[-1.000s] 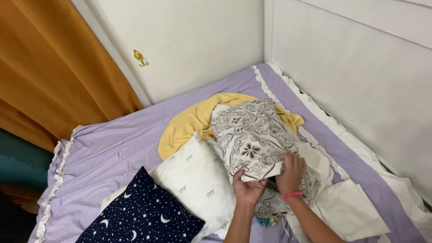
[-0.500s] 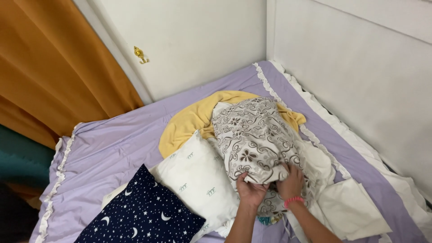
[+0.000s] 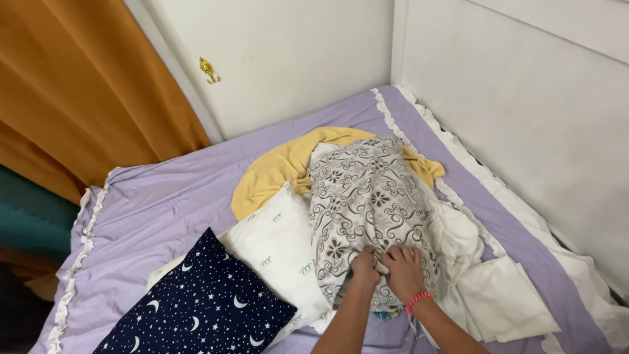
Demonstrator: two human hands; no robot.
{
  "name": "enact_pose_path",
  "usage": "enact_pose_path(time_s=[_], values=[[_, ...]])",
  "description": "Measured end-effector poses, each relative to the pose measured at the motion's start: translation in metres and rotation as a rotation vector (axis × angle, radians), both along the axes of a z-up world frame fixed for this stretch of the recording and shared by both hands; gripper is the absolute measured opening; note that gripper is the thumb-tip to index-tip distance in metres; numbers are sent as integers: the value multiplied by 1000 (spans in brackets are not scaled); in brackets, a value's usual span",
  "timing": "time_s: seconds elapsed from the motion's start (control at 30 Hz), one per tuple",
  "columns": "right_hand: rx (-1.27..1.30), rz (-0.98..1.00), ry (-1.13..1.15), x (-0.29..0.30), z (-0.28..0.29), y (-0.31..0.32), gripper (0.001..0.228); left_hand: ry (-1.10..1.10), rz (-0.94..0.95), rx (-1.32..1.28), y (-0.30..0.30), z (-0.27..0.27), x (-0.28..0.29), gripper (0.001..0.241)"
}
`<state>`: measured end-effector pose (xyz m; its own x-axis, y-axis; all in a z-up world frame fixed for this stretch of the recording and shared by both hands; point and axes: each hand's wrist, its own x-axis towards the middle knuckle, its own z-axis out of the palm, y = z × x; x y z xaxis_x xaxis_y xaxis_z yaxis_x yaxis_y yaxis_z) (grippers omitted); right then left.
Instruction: The person folds a patterned pillowcase on a bed. They smooth the fabric, fold the edges inward, and tuck the corners to create a neat, rectangular shape. The pillowcase is then placed on top of other bedding items.
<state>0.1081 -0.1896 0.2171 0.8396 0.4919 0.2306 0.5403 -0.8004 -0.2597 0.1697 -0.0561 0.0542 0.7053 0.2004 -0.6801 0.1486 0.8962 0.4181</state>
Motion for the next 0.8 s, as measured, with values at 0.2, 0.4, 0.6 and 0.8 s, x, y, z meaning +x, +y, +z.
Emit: enact_pose_path(time_s=[0.2,0.4,0.6,0.8], values=[[53,-144,-9,2,-6,-19,52,-177,-49,-167,-6,47,-2,26],[261,-283,-205,21,15,-17,54,-240,-104,-186,-4,136,-12,31],[375,-317,-251,43,43,-24,43,-293,-102,-192,11,184,-15,37],[830,-8,-15,60,34,-30,48,-246,-81,-144,25,170,-6,39]])
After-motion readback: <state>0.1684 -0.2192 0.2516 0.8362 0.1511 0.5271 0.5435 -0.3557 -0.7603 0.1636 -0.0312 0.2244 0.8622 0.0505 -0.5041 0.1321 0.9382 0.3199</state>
